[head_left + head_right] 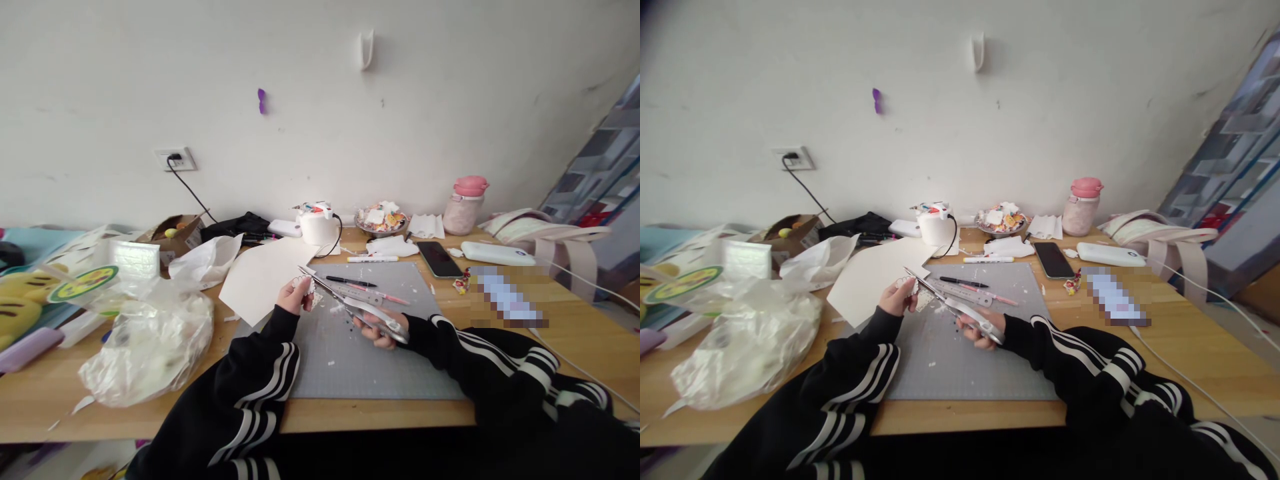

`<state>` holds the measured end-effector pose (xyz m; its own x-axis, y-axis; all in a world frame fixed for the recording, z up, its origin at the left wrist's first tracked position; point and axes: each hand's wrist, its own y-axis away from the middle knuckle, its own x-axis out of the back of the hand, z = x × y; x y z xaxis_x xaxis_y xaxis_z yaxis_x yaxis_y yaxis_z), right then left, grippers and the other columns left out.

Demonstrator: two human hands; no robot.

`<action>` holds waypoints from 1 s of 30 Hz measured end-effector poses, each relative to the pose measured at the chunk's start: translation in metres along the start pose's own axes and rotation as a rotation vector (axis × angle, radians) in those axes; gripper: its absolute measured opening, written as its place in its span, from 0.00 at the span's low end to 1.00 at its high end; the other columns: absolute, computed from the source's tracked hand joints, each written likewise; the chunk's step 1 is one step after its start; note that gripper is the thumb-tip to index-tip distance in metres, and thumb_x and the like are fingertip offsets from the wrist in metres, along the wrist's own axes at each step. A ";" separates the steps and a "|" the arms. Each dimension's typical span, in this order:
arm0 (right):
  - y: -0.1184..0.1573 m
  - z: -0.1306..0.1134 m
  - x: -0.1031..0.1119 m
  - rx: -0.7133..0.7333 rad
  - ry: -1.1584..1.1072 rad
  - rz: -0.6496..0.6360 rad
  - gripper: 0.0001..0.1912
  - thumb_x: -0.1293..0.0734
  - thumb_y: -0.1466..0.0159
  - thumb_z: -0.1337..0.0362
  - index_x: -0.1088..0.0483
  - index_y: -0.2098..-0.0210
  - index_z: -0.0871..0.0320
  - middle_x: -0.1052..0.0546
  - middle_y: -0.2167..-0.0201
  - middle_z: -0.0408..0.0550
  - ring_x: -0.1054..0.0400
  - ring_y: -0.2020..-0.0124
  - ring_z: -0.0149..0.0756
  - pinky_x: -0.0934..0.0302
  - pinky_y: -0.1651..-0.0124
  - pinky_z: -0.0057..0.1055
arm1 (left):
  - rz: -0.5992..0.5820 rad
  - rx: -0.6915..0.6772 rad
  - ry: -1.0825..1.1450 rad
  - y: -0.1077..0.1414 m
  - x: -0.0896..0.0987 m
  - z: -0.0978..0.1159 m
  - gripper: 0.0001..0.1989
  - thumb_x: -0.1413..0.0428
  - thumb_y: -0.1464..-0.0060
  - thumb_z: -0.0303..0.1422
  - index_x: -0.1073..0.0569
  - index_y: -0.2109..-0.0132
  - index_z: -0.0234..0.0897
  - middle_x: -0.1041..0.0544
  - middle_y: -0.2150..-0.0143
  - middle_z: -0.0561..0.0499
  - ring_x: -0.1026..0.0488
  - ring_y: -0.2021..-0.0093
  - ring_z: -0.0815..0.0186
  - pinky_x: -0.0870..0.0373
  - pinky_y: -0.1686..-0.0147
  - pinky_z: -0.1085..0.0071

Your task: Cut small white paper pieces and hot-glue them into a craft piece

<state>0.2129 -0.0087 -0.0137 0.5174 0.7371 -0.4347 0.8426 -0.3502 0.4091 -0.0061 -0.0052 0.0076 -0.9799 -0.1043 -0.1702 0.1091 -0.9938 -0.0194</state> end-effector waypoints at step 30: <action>0.004 -0.003 -0.004 0.027 0.005 -0.003 0.25 0.28 0.56 0.53 0.46 0.70 0.56 0.45 0.88 0.27 0.63 0.92 0.16 0.69 0.90 0.16 | -0.027 0.000 -0.030 0.000 0.004 -0.001 0.16 0.43 0.59 0.40 0.38 0.83 0.36 0.38 0.91 0.58 0.41 0.90 0.75 0.47 0.87 0.76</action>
<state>0.2135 -0.0114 -0.0078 0.5143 0.7412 -0.4315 0.8478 -0.3634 0.3863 -0.0097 -0.0060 0.0058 -0.9870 -0.0781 -0.1405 0.0821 -0.9963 -0.0234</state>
